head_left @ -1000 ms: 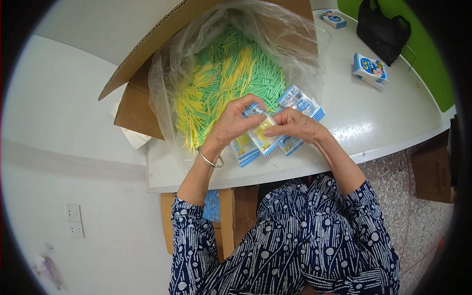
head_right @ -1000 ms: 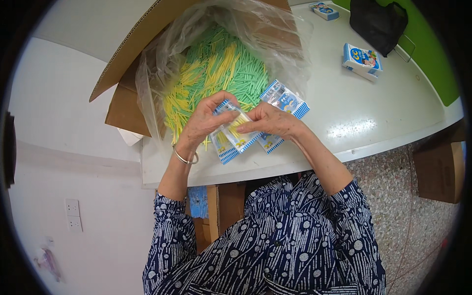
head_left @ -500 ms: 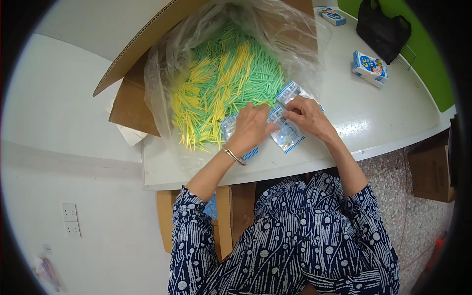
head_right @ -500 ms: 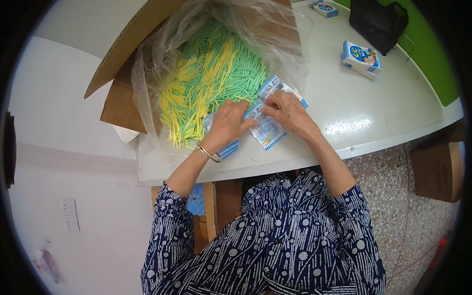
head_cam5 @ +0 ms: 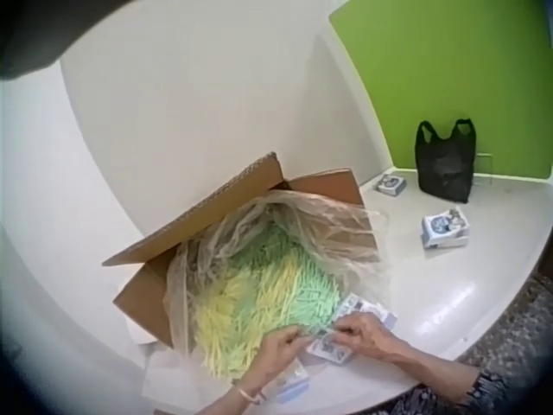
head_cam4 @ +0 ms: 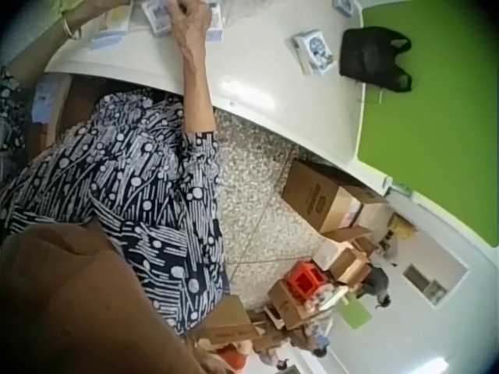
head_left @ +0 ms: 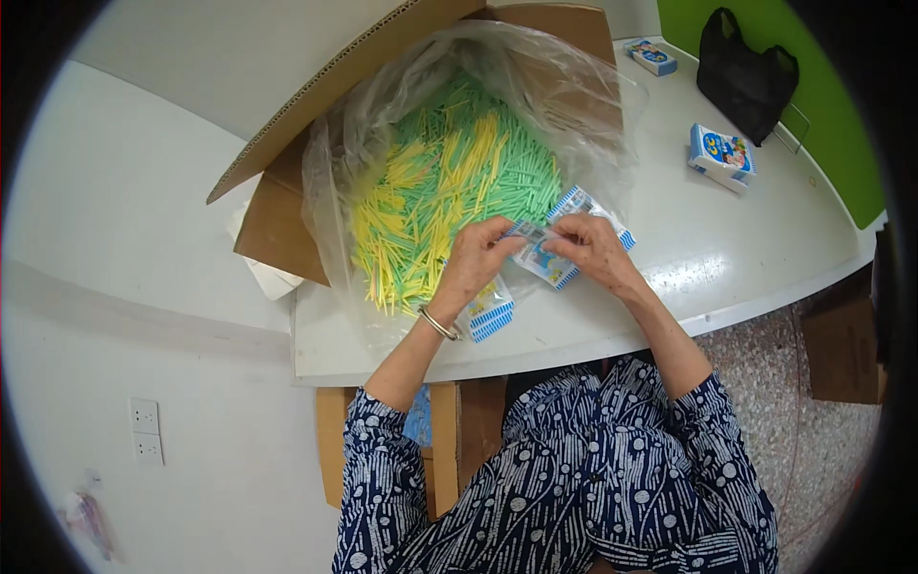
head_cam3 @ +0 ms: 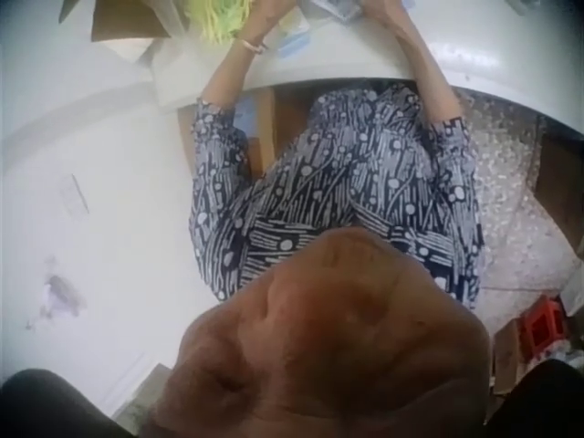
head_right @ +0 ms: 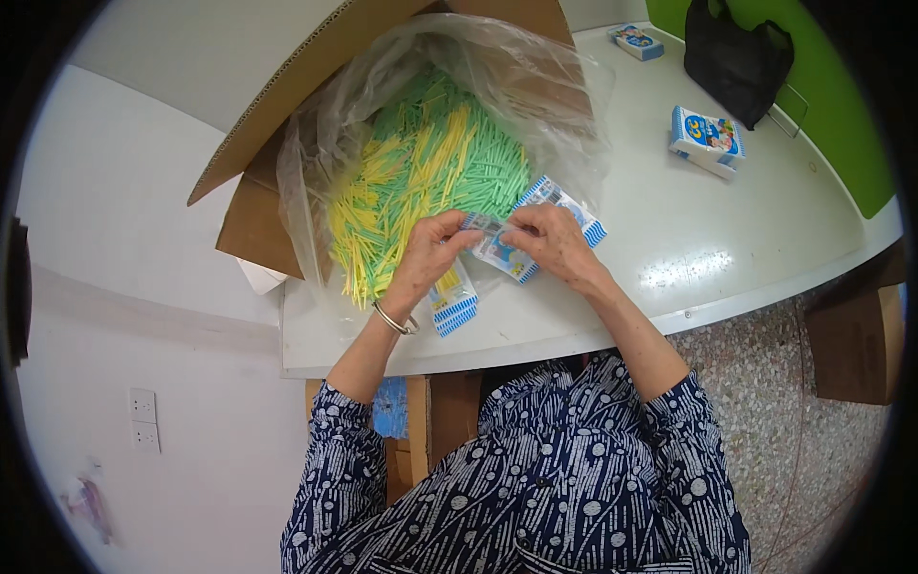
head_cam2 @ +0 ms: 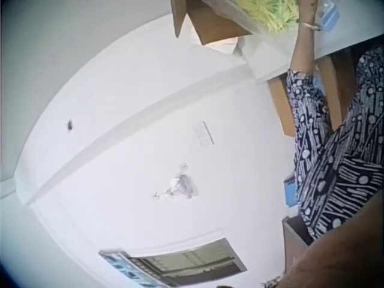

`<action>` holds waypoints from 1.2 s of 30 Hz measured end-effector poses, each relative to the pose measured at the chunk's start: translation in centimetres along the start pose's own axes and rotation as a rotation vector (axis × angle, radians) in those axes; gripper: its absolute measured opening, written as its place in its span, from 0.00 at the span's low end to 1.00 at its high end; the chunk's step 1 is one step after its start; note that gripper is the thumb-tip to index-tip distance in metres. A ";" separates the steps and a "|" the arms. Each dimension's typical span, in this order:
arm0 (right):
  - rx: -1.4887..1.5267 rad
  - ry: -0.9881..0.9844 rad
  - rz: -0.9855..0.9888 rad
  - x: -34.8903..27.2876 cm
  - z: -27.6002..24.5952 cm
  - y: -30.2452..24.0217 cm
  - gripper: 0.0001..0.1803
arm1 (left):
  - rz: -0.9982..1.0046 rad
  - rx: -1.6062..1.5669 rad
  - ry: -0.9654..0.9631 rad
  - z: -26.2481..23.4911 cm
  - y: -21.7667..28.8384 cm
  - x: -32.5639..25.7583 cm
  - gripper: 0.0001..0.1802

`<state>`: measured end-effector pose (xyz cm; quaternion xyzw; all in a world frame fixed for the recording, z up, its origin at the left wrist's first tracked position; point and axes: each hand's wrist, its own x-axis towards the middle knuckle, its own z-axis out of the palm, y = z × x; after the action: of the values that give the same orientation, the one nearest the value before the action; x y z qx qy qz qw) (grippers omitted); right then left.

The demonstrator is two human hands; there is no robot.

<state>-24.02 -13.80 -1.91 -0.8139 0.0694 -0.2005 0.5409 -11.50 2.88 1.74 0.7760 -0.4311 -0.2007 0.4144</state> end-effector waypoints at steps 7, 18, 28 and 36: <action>0.175 -0.075 0.077 0.0 -0.2 -0.2 0.11 | 0.044 0.094 0.114 0.5 0.5 -0.2 0.09; 0.135 -0.012 0.055 0.6 -0.3 0.8 0.13 | 0.133 0.185 0.134 -3.8 -1.5 5.3 0.13; 0.100 0.048 0.035 0.6 0.3 1.9 0.15 | -0.140 1.078 0.338 -3.5 -5.5 13.3 0.19; 0.082 0.082 0.023 0.8 0.1 2.0 0.15 | -0.079 1.041 0.483 -2.0 -6.9 14.0 0.14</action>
<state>-23.05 -14.74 -3.55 -0.7813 0.0926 -0.2301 0.5728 0.98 -5.86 -2.11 0.9170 -0.3370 0.2057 0.0568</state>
